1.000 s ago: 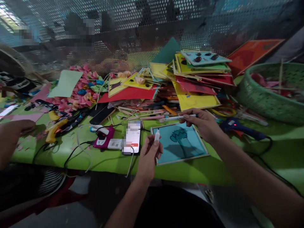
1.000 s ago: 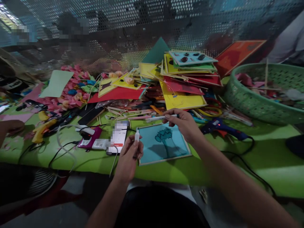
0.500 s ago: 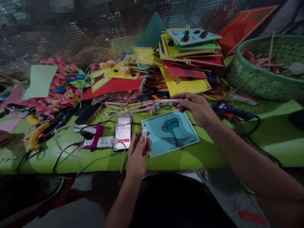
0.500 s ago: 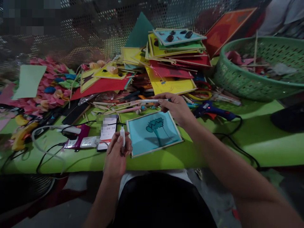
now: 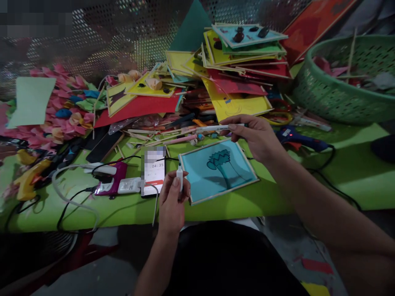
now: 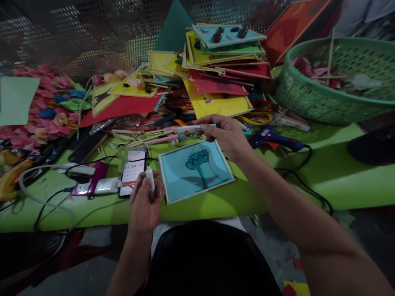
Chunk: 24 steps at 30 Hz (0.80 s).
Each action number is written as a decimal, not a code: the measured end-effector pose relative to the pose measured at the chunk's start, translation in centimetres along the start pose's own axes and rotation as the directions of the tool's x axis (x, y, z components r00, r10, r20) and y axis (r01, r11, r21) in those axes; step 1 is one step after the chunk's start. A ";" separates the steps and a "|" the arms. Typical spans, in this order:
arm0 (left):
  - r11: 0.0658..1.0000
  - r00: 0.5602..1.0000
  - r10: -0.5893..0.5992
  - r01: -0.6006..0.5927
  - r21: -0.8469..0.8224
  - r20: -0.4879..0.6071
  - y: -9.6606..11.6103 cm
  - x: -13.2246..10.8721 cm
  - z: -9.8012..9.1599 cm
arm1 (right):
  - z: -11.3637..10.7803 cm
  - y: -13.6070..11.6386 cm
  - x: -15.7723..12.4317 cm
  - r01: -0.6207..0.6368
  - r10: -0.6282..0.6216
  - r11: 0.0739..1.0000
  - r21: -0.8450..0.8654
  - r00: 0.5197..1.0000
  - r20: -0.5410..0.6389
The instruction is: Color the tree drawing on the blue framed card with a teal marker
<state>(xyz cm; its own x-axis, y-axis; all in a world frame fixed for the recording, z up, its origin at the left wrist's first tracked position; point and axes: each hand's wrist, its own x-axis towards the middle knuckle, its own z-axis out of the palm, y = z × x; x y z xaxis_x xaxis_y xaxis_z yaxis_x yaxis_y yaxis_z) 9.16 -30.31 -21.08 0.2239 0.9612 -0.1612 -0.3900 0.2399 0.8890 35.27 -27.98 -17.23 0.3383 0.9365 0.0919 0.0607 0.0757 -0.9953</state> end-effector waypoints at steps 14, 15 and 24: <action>0.998 0.999 -0.052 0.052 0.033 0.004 0.0 -0.1 0.2 | -0.6 1.4 0.5 -0.017 0.110 0.955 -0.296 0.947 0.301; 0.998 0.998 -0.055 0.054 0.038 0.011 0.0 -0.1 0.2 | -0.6 1.4 0.4 0.029 0.085 0.938 -0.347 0.948 0.307; 0.995 0.999 -0.032 0.027 0.100 0.042 -0.2 -0.2 0.5 | 1.3 -0.4 -2.0 0.473 -0.308 0.738 -0.481 0.870 0.384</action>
<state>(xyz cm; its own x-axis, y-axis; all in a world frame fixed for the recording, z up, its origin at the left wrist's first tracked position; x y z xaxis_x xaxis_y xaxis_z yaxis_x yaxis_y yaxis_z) 9.67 -30.60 -21.05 0.2730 0.9466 -0.1714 -0.2921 0.2513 0.9228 33.40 -29.41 -17.07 -0.0851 0.9233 0.3745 0.6563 0.3348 -0.6762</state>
